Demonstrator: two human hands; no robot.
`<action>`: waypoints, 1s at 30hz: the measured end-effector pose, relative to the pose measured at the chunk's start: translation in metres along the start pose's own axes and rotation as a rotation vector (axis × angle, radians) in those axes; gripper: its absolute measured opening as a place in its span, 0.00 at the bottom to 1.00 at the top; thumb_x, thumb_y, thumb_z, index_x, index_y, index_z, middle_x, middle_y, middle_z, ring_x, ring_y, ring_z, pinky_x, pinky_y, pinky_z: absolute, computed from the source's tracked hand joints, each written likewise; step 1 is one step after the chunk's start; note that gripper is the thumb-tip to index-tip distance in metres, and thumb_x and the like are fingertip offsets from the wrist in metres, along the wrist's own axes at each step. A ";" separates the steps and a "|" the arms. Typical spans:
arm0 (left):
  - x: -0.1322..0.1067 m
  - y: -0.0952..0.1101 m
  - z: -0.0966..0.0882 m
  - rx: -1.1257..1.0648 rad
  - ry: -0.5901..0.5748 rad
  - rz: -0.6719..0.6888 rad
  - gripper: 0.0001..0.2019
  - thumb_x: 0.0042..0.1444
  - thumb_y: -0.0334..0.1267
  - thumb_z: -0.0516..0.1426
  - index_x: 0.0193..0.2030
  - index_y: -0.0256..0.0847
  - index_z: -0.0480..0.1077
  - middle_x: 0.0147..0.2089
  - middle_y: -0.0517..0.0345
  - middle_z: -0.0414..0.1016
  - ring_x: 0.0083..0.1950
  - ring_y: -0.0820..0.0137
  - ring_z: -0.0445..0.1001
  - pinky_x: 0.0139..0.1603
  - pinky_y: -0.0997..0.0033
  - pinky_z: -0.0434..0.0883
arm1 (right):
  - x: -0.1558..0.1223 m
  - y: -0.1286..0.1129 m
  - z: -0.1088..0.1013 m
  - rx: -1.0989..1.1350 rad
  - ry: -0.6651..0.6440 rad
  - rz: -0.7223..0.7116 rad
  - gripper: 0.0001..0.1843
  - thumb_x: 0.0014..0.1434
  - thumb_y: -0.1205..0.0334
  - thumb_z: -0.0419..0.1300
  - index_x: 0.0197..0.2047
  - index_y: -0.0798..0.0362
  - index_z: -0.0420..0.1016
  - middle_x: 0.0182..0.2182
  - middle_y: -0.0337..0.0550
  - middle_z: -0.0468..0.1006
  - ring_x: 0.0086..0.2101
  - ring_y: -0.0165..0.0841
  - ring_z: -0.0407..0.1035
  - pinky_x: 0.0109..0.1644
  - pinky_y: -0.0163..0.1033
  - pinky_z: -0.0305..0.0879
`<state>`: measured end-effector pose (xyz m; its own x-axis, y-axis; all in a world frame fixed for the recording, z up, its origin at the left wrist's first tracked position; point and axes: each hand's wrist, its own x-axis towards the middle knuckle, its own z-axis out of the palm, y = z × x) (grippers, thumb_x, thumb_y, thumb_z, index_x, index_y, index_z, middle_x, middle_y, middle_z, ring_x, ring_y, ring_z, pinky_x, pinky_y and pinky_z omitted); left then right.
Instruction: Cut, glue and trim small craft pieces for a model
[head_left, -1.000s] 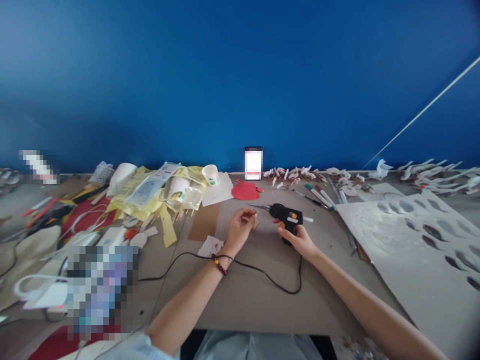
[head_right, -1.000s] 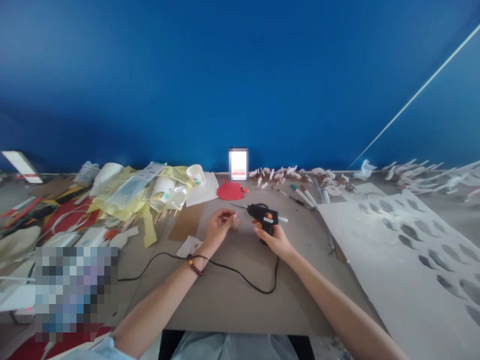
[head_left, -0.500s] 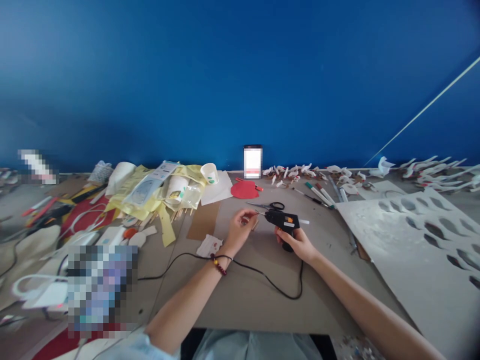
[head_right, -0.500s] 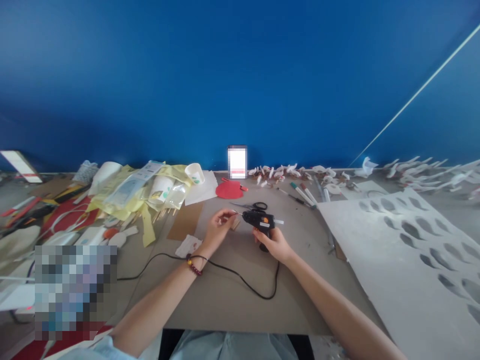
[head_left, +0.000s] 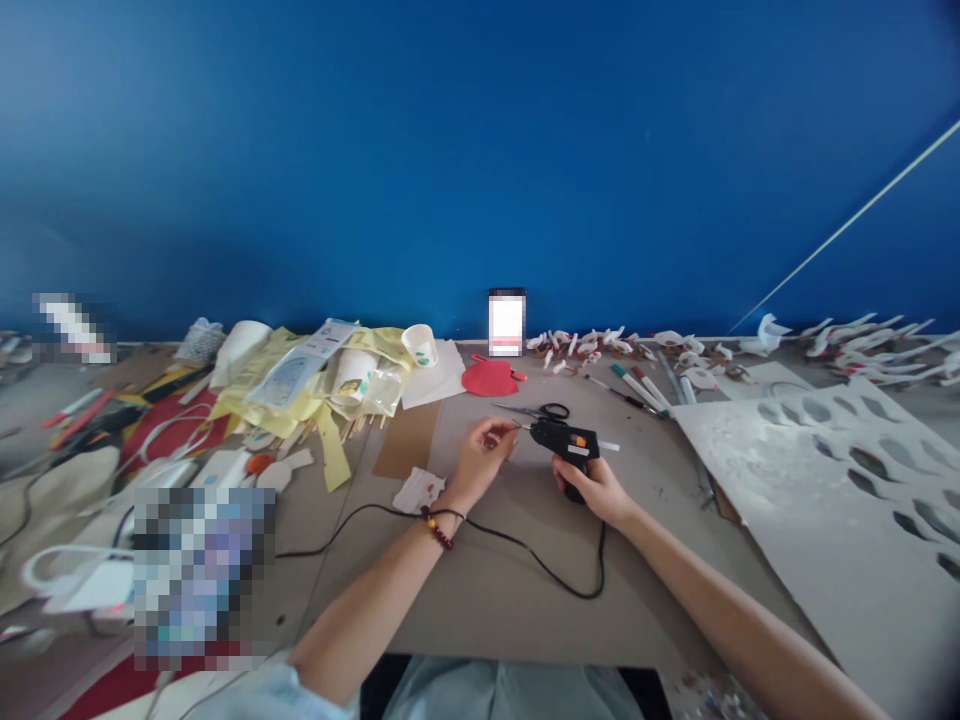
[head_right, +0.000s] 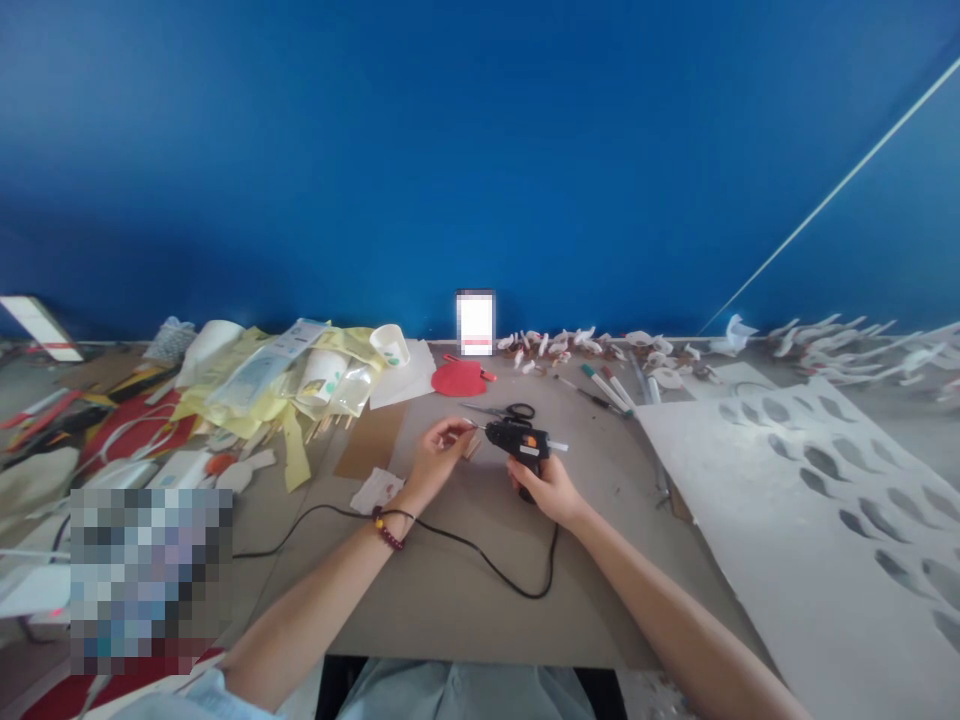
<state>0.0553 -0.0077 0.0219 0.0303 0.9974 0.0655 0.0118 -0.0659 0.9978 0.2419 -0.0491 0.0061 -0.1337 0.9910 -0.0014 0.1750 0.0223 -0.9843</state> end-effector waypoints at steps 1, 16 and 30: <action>0.000 0.000 0.000 0.001 0.001 0.003 0.08 0.46 0.41 0.61 0.31 0.39 0.74 0.31 0.58 0.75 0.28 0.74 0.67 0.29 0.74 0.66 | 0.000 0.000 0.000 -0.006 0.002 -0.005 0.24 0.53 0.39 0.57 0.23 0.53 0.67 0.19 0.40 0.70 0.22 0.30 0.64 0.29 0.38 0.63; 0.000 -0.004 0.001 0.016 0.000 0.020 0.07 0.46 0.40 0.61 0.30 0.40 0.74 0.31 0.58 0.75 0.27 0.74 0.66 0.29 0.75 0.65 | 0.000 0.000 -0.001 -0.074 -0.001 -0.005 0.24 0.54 0.41 0.56 0.20 0.53 0.65 0.18 0.41 0.69 0.22 0.30 0.64 0.29 0.37 0.64; 0.001 -0.005 0.001 0.014 -0.009 0.006 0.07 0.46 0.41 0.61 0.30 0.40 0.74 0.30 0.59 0.75 0.26 0.75 0.66 0.28 0.75 0.65 | 0.000 0.006 -0.002 -0.084 -0.012 -0.040 0.24 0.56 0.42 0.55 0.20 0.53 0.66 0.18 0.41 0.70 0.22 0.30 0.64 0.29 0.37 0.63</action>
<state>0.0560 -0.0066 0.0171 0.0396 0.9967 0.0708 0.0260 -0.0719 0.9971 0.2451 -0.0486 0.0005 -0.1539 0.9875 0.0352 0.2503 0.0735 -0.9654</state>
